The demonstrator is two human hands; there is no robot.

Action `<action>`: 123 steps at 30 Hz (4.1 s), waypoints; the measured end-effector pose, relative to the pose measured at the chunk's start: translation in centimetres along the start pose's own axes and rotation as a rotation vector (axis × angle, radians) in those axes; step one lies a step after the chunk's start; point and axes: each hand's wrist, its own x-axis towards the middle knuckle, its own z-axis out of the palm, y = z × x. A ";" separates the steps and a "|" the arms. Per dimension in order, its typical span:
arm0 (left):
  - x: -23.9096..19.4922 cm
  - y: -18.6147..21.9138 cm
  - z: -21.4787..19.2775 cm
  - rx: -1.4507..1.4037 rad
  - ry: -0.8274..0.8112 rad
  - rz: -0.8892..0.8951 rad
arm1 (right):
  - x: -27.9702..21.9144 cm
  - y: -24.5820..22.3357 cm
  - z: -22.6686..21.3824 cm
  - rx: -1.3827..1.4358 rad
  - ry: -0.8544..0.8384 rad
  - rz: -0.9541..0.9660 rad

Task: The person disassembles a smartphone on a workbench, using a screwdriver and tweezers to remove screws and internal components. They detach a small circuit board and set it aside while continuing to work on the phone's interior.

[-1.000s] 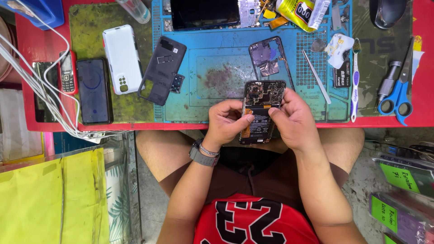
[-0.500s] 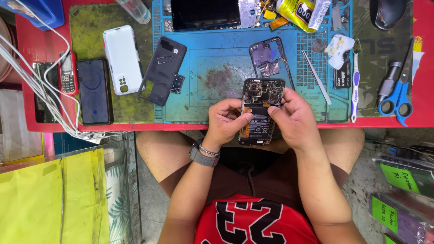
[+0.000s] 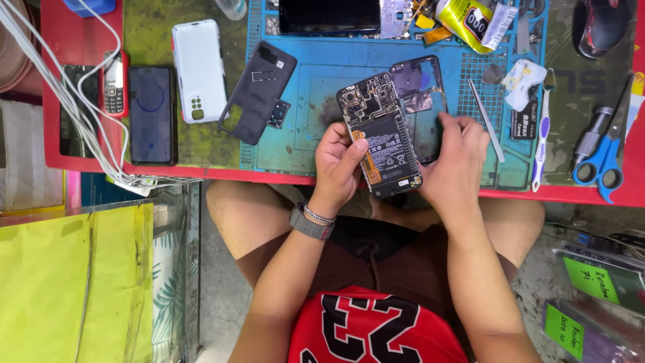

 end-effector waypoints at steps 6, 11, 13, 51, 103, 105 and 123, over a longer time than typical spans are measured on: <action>0.1 0.2 0.3 -0.010 0.017 -0.003 | 0.2 0.5 -0.9 -0.064 0.143 0.020; 0.4 -0.2 0.3 0.026 0.041 0.002 | -0.2 2.4 -1.2 -0.074 0.232 -0.050; 0.7 -0.1 0.7 0.051 0.050 0.009 | -0.5 2.8 -0.8 -0.045 0.278 -0.095; 1.5 5.1 -1.3 1.485 -0.799 0.488 | -0.9 14.9 -7.5 -0.427 0.398 0.168; 1.3 1.9 1.5 1.849 -0.774 0.748 | -2.4 2.7 4.7 0.922 0.192 -0.106; 1.1 1.3 1.3 1.919 -0.760 0.726 | -2.3 3.0 4.8 0.935 0.183 -0.105; 1.4 2.7 1.1 1.733 -0.702 0.808 | -2.0 2.9 4.7 0.939 0.182 -0.090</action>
